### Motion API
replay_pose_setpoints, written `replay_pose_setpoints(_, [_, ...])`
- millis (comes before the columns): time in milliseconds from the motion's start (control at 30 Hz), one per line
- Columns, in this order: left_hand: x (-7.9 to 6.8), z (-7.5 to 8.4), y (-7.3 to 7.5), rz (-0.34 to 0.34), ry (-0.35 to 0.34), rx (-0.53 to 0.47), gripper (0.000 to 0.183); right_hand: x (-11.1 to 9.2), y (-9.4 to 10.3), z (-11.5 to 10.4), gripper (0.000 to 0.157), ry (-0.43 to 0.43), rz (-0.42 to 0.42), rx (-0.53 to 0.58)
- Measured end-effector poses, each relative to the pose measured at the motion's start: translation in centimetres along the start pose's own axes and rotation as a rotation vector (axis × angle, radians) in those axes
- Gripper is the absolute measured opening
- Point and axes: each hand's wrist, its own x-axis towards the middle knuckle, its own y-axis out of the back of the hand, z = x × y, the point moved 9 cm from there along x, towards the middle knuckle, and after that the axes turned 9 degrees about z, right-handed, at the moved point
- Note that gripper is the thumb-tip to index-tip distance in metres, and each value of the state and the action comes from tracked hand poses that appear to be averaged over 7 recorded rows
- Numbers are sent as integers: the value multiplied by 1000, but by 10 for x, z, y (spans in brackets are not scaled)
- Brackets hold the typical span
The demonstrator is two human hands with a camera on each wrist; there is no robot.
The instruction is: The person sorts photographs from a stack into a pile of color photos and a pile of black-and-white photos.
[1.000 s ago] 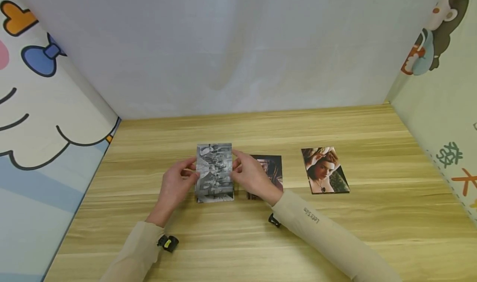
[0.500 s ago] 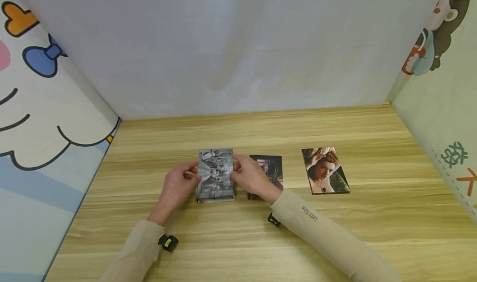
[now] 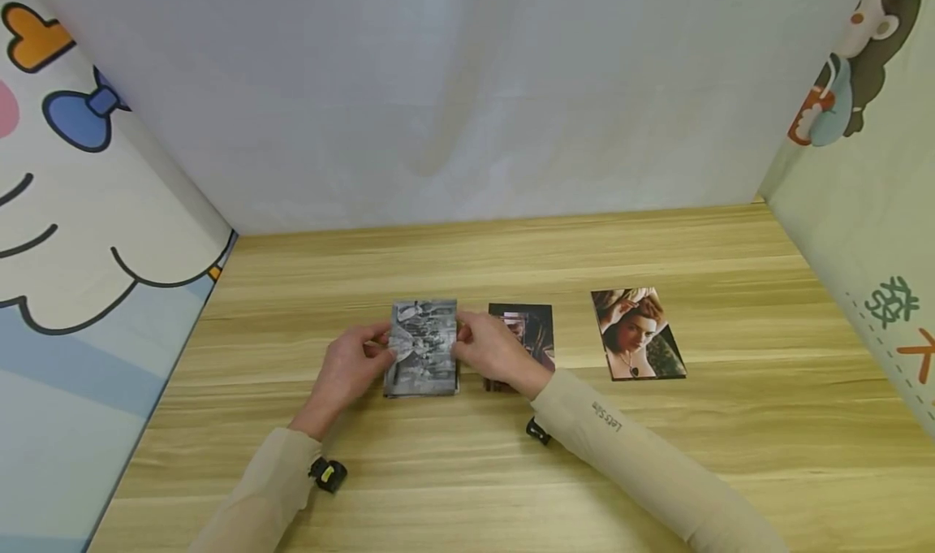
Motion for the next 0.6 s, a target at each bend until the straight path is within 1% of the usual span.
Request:
replay_pose_setpoints(133, [0, -2, -3, -27, 6, 2, 49, 1, -3, 3, 62, -18, -29, 8])
replay_pose_setpoints(333, [0, -3, -6, -41, 5, 25, 49, 3, -5, 6, 63, -47, -65, 32])
replay_pose_setpoints(600, [0, -4, -7, -52, 4, 41, 52, 4, -6, 6, 61, -38, -76, 38])
